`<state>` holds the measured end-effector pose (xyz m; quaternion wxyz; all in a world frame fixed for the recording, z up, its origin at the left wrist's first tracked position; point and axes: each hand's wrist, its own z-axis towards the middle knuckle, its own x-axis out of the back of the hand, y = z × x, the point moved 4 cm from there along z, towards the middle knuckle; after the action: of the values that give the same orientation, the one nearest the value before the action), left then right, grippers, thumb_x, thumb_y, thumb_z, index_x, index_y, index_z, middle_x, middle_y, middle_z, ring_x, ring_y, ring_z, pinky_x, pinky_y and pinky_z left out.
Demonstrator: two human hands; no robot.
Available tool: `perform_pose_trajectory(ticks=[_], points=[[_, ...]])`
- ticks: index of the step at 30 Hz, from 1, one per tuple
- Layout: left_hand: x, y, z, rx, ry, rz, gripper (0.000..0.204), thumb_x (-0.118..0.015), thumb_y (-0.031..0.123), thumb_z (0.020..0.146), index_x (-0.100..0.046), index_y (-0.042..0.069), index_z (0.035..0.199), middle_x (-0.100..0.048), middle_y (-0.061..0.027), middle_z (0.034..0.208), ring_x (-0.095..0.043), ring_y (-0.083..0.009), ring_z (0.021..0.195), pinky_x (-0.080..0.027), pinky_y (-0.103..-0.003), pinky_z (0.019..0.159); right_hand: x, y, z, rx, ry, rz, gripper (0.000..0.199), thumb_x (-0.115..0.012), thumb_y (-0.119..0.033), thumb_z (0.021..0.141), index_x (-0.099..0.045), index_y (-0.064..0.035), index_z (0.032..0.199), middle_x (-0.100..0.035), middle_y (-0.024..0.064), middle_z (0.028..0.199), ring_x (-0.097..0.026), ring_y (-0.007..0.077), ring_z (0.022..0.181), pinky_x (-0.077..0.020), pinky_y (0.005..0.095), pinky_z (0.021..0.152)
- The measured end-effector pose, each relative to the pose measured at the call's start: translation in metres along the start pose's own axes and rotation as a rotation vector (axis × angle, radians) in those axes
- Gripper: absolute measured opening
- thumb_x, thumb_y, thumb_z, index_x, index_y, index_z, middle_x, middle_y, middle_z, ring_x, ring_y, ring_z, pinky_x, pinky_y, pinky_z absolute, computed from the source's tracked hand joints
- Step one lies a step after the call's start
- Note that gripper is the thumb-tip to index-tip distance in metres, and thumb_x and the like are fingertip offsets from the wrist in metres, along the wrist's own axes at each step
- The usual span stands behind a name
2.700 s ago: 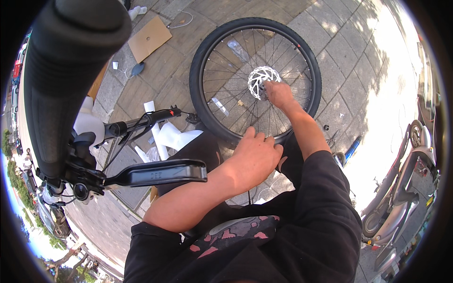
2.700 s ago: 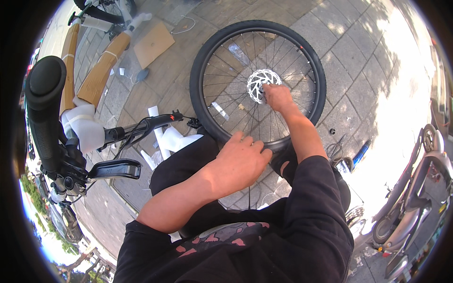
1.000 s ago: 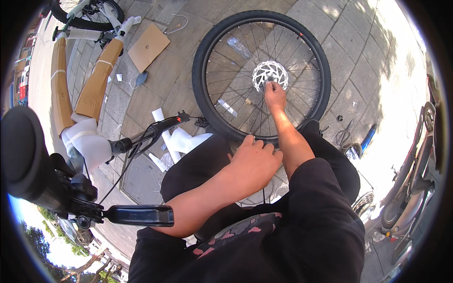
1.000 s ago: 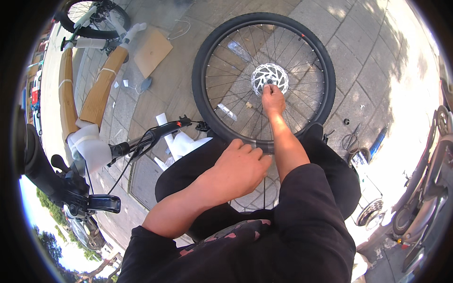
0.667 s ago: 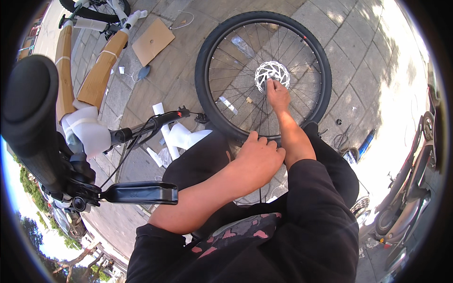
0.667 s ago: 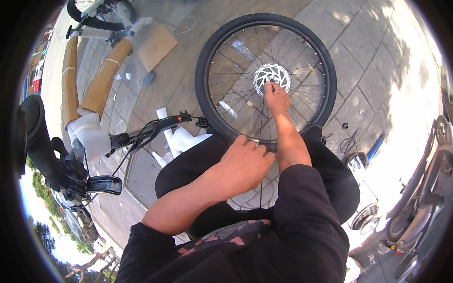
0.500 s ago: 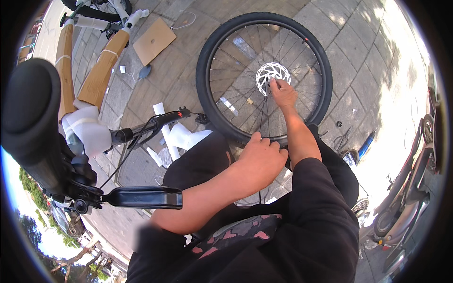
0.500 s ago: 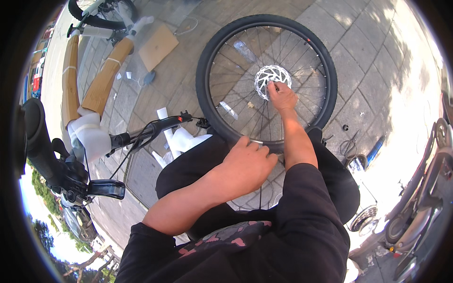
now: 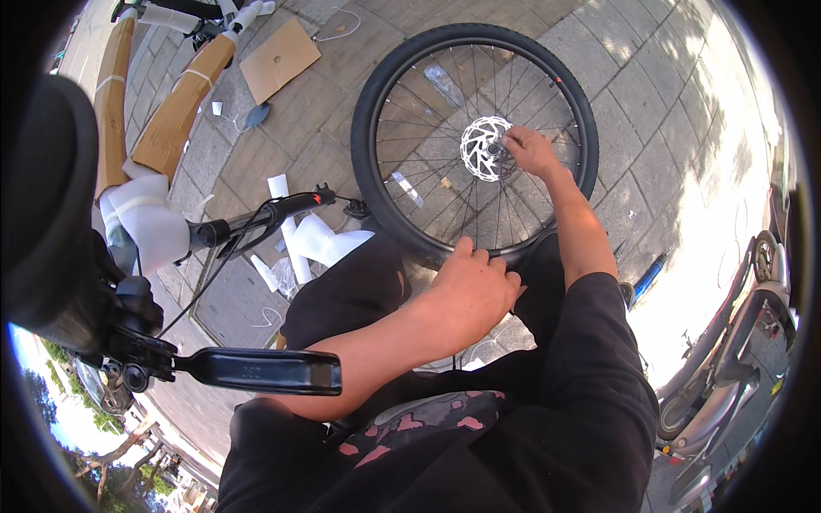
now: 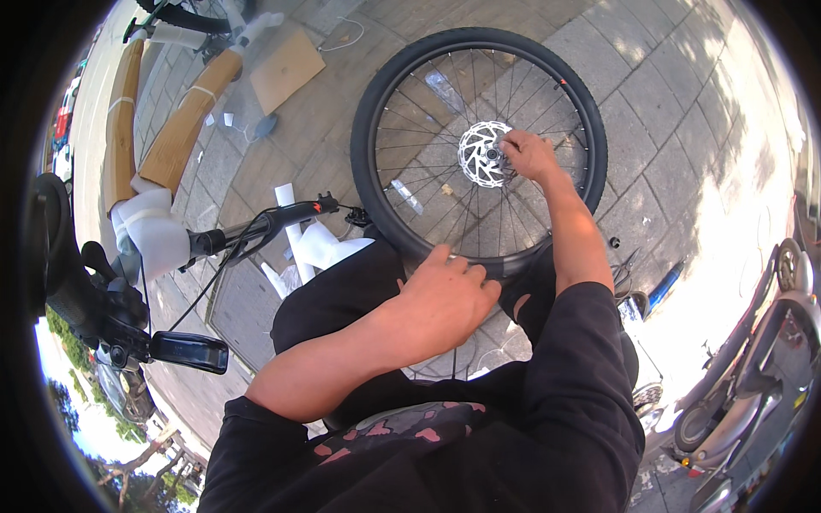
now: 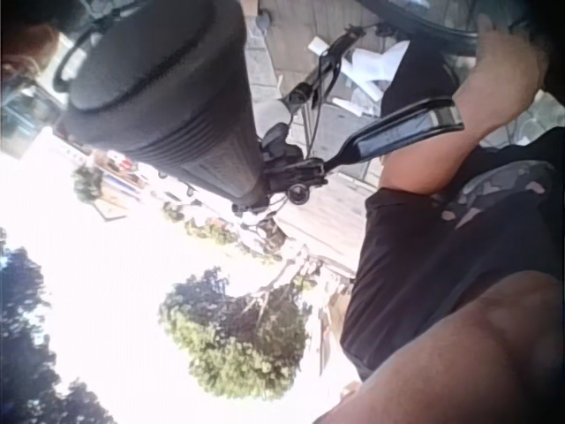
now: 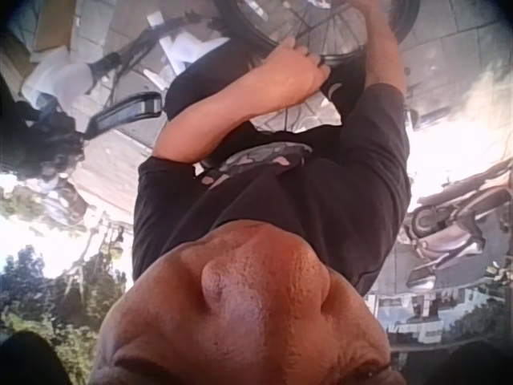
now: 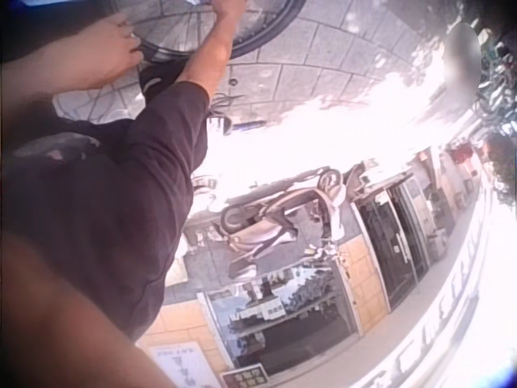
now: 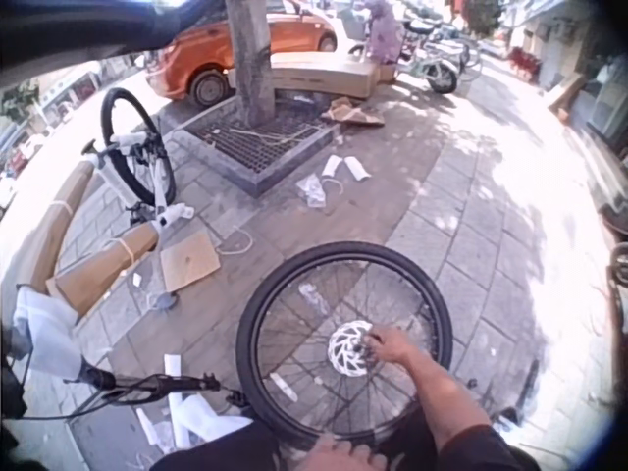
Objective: The person assembles a bicycle wheel by hand, attaching a disc brake rotor to the hub and tightening the bolts. The person then picks up the wheel and briefly handles the bicycle frame.
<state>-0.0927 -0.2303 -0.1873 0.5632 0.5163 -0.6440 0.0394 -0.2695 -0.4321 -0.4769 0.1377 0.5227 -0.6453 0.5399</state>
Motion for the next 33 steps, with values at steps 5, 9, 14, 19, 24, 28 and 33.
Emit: perform_pose_trajectory(ticks=[5, 9, 14, 19, 24, 28, 33], points=[[0.003, 0.002, 0.000, -0.009, 0.004, 0.018, 0.027, -0.069, 0.011, 0.086, -0.071, 0.003, 0.112, -0.073, -0.0131, 0.103, -0.072, -0.0291, 0.104, -0.046, -0.044, 0.096, 0.005, -0.010, -0.004, 0.056, -0.050, -0.024, 0.031, -0.060, -0.040, 0.102, -0.076, -0.0168, 0.115, -0.076, 0.0102, 0.117, -0.068, 0.0342, 0.116, -0.0370, 0.0559, 0.107], [0.003, 0.002, 0.001, -0.008, -0.002, 0.027, 0.028, -0.069, 0.011, 0.086, -0.071, 0.003, 0.113, -0.074, -0.0128, 0.103, -0.072, -0.0289, 0.103, -0.046, -0.045, 0.096, 0.005, -0.009, -0.002, 0.045, -0.080, -0.067, 0.030, -0.059, -0.038, 0.102, -0.076, -0.0166, 0.116, -0.075, 0.0102, 0.119, -0.066, 0.0350, 0.118, -0.0368, 0.0558, 0.107], [0.002, 0.003, 0.001, -0.015, -0.009, 0.028, 0.028, -0.068, 0.011, 0.086, -0.071, 0.003, 0.112, -0.073, -0.0126, 0.103, -0.072, -0.0288, 0.102, -0.046, -0.045, 0.097, 0.011, -0.015, 0.005, 0.183, -0.128, -0.233, 0.029, -0.058, -0.037, 0.103, -0.074, -0.0192, 0.119, -0.072, 0.0088, 0.120, -0.064, 0.0340, 0.120, -0.0385, 0.0558, 0.105], [0.002, 0.004, 0.001, -0.018, -0.009, 0.036, 0.027, -0.068, 0.011, 0.086, -0.072, 0.003, 0.112, -0.073, -0.0125, 0.103, -0.072, -0.0287, 0.101, -0.047, -0.045, 0.099, 0.018, -0.021, 0.019, 0.244, -0.218, -0.364, 0.030, -0.056, -0.039, 0.104, -0.072, -0.0197, 0.121, -0.070, 0.0094, 0.123, -0.062, 0.0327, 0.122, -0.0399, 0.0557, 0.105], [0.005, 0.005, 0.002, -0.024, -0.019, 0.043, 0.027, -0.068, 0.011, 0.086, -0.072, 0.004, 0.111, -0.073, -0.0119, 0.103, -0.072, -0.0282, 0.101, -0.047, -0.045, 0.100, 0.014, -0.013, 0.009, 0.204, -0.185, -0.252, 0.032, -0.054, -0.040, 0.105, -0.071, -0.0184, 0.121, -0.068, 0.0115, 0.127, -0.061, 0.0354, 0.124, -0.0414, 0.0585, 0.105], [0.003, 0.009, 0.002, -0.059, -0.009, 0.046, 0.026, -0.068, 0.012, 0.086, -0.072, 0.005, 0.111, -0.072, -0.0111, 0.103, -0.071, -0.0279, 0.100, -0.047, -0.045, 0.100, 0.013, -0.010, 0.008, 0.241, -0.127, -0.197, 0.032, -0.054, -0.039, 0.106, -0.070, -0.0176, 0.123, -0.072, 0.0123, 0.118, -0.066, 0.0370, 0.115, -0.0475, 0.0551, 0.099], [-0.002, 0.009, 0.005, -0.041, -0.021, 0.035, 0.026, -0.068, 0.013, 0.087, -0.072, 0.005, 0.111, -0.072, -0.0112, 0.103, -0.071, -0.0279, 0.101, -0.046, -0.045, 0.099, -0.004, -0.017, -0.013, 0.006, 0.019, 0.004, 0.034, -0.056, -0.041, 0.106, -0.071, -0.0146, 0.119, -0.077, 0.0130, 0.103, -0.072, 0.0366, 0.104, -0.0539, 0.0460, 0.090]])
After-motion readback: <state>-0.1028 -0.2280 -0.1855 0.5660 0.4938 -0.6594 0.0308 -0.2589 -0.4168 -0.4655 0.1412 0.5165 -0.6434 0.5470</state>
